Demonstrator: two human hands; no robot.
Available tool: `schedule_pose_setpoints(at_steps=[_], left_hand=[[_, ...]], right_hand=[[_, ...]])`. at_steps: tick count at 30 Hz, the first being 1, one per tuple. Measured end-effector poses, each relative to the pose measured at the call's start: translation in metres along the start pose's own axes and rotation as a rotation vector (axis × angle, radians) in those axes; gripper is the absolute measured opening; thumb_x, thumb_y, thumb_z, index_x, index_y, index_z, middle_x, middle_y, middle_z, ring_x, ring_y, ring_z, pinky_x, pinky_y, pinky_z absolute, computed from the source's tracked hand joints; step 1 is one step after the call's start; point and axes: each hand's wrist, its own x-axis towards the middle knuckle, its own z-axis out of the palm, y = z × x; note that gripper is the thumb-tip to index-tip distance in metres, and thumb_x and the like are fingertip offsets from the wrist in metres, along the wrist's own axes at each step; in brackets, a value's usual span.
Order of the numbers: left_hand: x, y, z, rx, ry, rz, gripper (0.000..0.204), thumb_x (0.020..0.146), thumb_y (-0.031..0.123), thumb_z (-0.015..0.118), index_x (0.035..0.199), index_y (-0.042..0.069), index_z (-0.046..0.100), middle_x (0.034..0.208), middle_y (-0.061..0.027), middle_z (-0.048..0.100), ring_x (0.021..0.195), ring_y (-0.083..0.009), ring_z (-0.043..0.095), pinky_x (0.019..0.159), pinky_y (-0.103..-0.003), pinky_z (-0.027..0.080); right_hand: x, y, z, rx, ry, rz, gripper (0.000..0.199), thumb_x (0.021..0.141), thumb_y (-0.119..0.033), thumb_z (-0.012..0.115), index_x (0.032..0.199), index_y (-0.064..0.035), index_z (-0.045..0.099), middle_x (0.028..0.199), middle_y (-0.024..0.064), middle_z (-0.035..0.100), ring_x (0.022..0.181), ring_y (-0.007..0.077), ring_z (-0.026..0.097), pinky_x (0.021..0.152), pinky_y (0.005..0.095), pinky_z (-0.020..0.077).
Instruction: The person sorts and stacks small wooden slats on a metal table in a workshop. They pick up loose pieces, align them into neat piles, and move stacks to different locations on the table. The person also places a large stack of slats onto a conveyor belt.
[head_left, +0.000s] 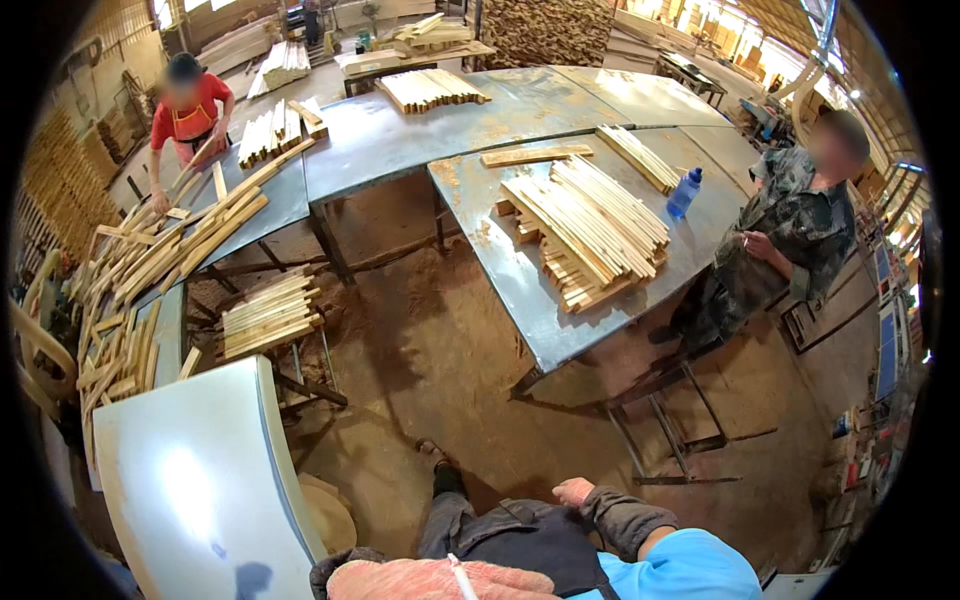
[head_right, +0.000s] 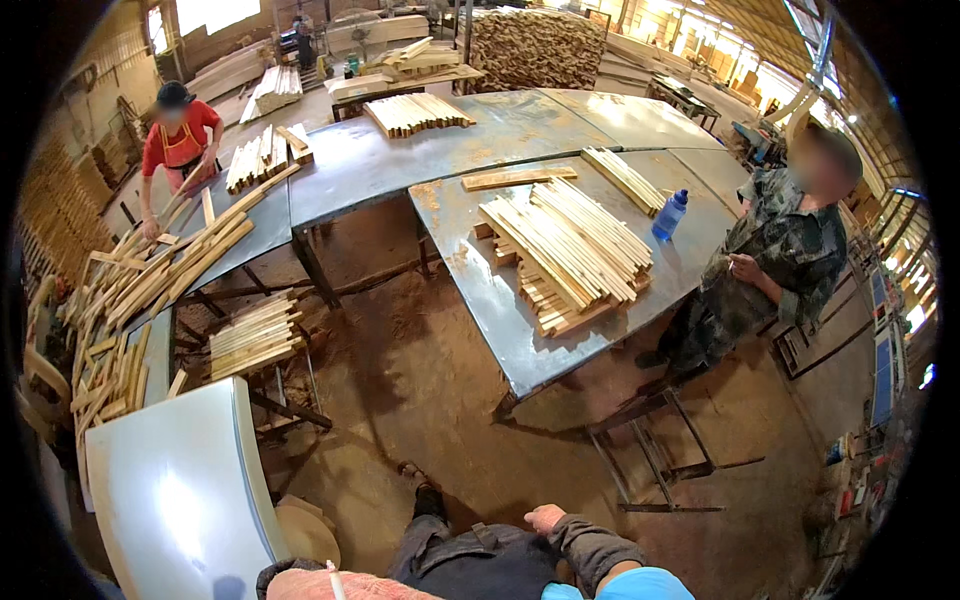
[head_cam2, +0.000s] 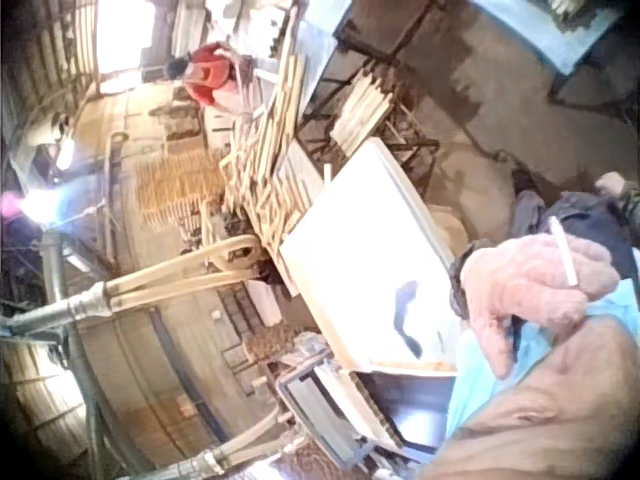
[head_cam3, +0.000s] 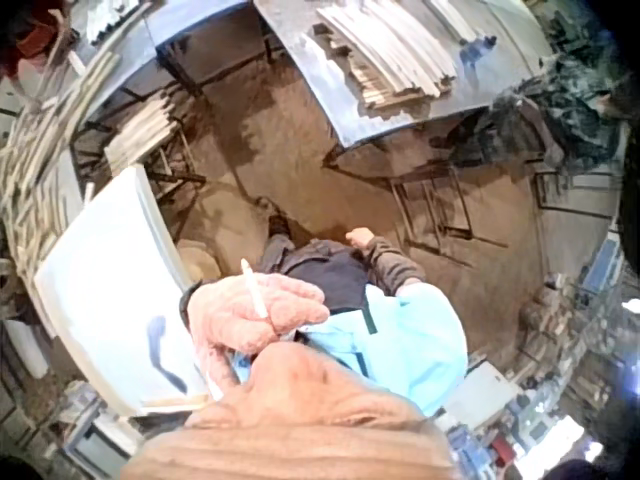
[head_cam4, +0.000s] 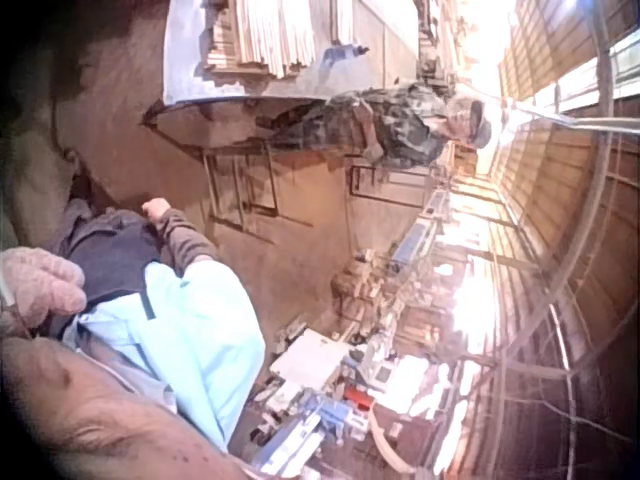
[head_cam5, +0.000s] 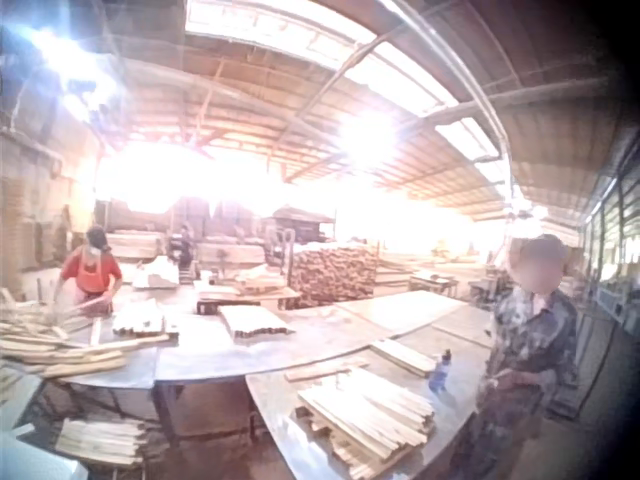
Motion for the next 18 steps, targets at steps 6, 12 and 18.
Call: schedule_pose_setpoints(at_steps=[6,12,18], left_hand=[[-0.014,0.023,-0.13,-0.034,0.07,0.08,0.085,0.094,0.059,0.08,0.137,-0.009,0.053,0.133,-0.0503,0.056,0.108,-0.0589,0.065,0.097,-0.07,0.05],[-0.049,0.013,-0.223,-0.217,0.582,-0.189,0.094,0.099,0.044,0.079,0.164,-0.004,0.032,0.165,-0.0283,0.041,0.141,-0.0474,0.053,0.12,-0.06,0.04],[-0.126,-0.058,-0.337,-0.28,1.045,-0.804,0.085,0.103,0.019,0.073,0.172,0.001,0.028,0.17,-0.0107,0.044,0.148,-0.0307,0.054,0.125,-0.046,0.04]], right_hand=[[0.026,-0.114,-0.045,0.665,-0.104,0.184,0.013,0.108,-0.02,0.064,0.101,-0.0086,0.065,0.079,0.0006,0.056,0.065,0.0148,0.053,0.054,0.0364,0.0414],[0.069,-0.23,-0.056,0.706,0.025,0.165,0.02,0.106,-0.023,0.066,0.108,-0.0039,0.07,0.088,0.0018,0.063,0.071,0.0144,0.057,0.061,0.0343,0.0463],[0.101,-0.354,-0.107,1.005,-0.026,0.083,0.014,0.106,-0.012,0.064,0.094,-0.0123,0.057,0.077,-0.0028,0.05,0.061,0.0081,0.045,0.052,0.0266,0.0356]])
